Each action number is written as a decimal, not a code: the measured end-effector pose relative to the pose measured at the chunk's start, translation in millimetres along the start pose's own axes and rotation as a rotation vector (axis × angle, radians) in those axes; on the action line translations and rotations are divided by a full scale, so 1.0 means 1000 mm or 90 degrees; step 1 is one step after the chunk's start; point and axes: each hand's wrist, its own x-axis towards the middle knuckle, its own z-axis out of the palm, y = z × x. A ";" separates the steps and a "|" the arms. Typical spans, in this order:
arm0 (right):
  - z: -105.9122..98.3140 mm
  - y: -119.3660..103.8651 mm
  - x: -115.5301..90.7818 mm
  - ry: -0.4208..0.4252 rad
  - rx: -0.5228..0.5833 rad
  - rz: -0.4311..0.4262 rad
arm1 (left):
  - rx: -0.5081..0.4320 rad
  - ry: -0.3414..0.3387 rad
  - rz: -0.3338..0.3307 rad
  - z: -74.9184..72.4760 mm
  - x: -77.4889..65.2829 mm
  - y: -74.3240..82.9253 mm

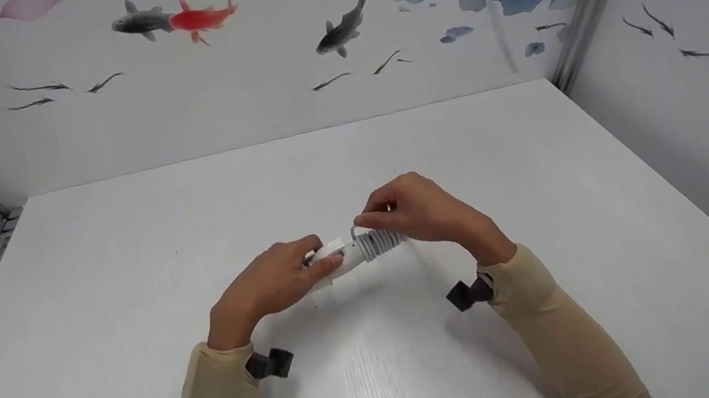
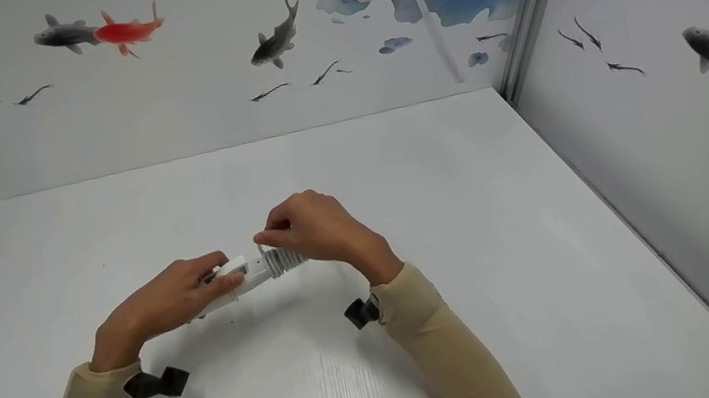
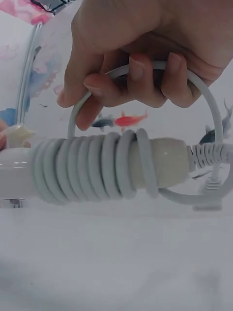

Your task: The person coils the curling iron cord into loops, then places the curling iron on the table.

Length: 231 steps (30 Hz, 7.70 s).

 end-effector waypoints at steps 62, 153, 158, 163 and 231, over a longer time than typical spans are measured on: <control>0.029 0.059 0.023 -0.204 0.103 0.054 | -0.084 0.075 0.086 -0.019 -0.011 -0.012; 0.031 0.047 0.017 -0.201 0.380 -0.164 | -0.092 0.044 0.135 -0.009 -0.005 -0.007; 0.031 0.053 0.021 -0.274 0.454 -0.154 | -0.090 0.031 0.142 -0.007 -0.005 -0.006; 0.033 0.058 0.023 -0.291 0.508 -0.168 | -0.100 0.023 0.138 -0.007 -0.005 -0.006; 0.061 0.062 0.035 0.003 0.133 0.232 | 0.020 0.036 -0.059 0.030 0.033 -0.022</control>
